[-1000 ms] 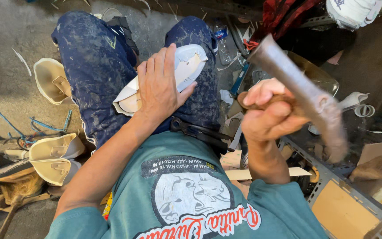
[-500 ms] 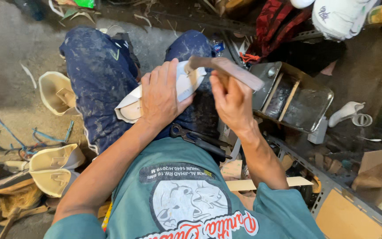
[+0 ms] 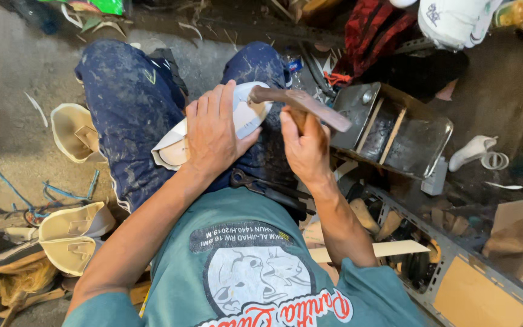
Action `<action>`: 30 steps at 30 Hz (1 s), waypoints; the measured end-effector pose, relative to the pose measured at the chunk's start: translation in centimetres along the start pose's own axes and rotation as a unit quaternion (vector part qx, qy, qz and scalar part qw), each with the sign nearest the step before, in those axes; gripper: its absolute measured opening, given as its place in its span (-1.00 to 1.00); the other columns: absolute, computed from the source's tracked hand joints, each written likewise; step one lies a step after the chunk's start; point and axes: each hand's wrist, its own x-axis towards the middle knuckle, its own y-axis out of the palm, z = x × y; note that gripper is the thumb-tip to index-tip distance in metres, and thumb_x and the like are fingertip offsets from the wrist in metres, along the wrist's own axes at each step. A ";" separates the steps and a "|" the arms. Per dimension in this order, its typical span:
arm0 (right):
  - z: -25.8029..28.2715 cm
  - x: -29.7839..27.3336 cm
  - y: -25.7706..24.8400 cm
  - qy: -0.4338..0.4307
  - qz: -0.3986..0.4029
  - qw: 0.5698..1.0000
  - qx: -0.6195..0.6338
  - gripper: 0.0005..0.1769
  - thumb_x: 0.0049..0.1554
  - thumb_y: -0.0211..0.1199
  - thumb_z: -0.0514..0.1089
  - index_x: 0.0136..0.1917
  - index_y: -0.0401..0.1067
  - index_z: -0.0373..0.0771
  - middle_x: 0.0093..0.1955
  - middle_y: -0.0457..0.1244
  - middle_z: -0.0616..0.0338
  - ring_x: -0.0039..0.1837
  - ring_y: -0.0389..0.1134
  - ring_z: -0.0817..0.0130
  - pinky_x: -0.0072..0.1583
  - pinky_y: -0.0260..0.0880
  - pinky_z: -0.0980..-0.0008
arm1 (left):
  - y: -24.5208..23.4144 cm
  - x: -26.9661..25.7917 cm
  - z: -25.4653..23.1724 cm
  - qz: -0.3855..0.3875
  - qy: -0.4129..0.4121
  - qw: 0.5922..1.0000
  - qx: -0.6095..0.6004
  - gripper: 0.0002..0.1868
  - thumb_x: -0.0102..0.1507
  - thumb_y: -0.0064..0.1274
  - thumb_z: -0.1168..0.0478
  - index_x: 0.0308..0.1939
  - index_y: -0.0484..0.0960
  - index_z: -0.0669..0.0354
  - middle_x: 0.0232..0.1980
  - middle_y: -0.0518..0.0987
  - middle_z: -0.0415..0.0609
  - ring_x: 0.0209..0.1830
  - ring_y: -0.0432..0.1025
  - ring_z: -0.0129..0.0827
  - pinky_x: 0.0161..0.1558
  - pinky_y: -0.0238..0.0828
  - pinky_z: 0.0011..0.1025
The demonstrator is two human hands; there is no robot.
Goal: The person uses pliers and a hammer to remove and adjust parts of a white shoe. They repeatedly pry at the sole and heel area, then inspect the shoe by turning it over and pressing the sole.
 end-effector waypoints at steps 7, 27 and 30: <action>-2.8 -3.1 -3.2 0.153 -0.066 0.982 0.094 -0.74 0.33 0.06 -0.11 0.03 0.41 -0.37 -0.58 0.17 0.30 -0.47 0.28 0.41 -0.17 0.40 0.41 | -3.7 0.6 -0.4 0.013 0.005 0.998 -0.054 -0.17 0.18 0.36 -0.19 0.32 0.47 0.28 0.01 0.47 0.05 -0.02 0.38 -0.07 -0.03 0.24 -0.15; 2.3 0.1 -8.6 0.033 0.135 0.990 -0.025 -0.83 0.28 0.31 -0.17 0.06 0.61 -0.29 -0.20 0.43 0.03 -0.10 0.49 0.03 -0.09 0.47 0.15 | 0.4 -0.2 -3.1 -0.020 0.007 0.992 -0.125 -0.53 0.17 0.29 -0.18 -0.13 0.67 0.13 -0.29 0.64 -0.06 -0.29 0.59 -0.23 -0.11 0.35 -0.28; 2.9 1.5 -8.3 -0.045 0.175 0.982 -0.062 -0.77 0.28 0.29 -0.05 0.03 0.58 -0.26 -0.30 0.37 0.02 -0.26 0.44 -0.02 -0.20 0.45 0.12 | 0.7 -0.5 -3.2 -0.026 0.021 0.994 -0.104 -0.51 0.14 0.29 -0.20 -0.12 0.65 0.09 -0.29 0.63 -0.09 -0.29 0.58 -0.27 -0.11 0.35 -0.30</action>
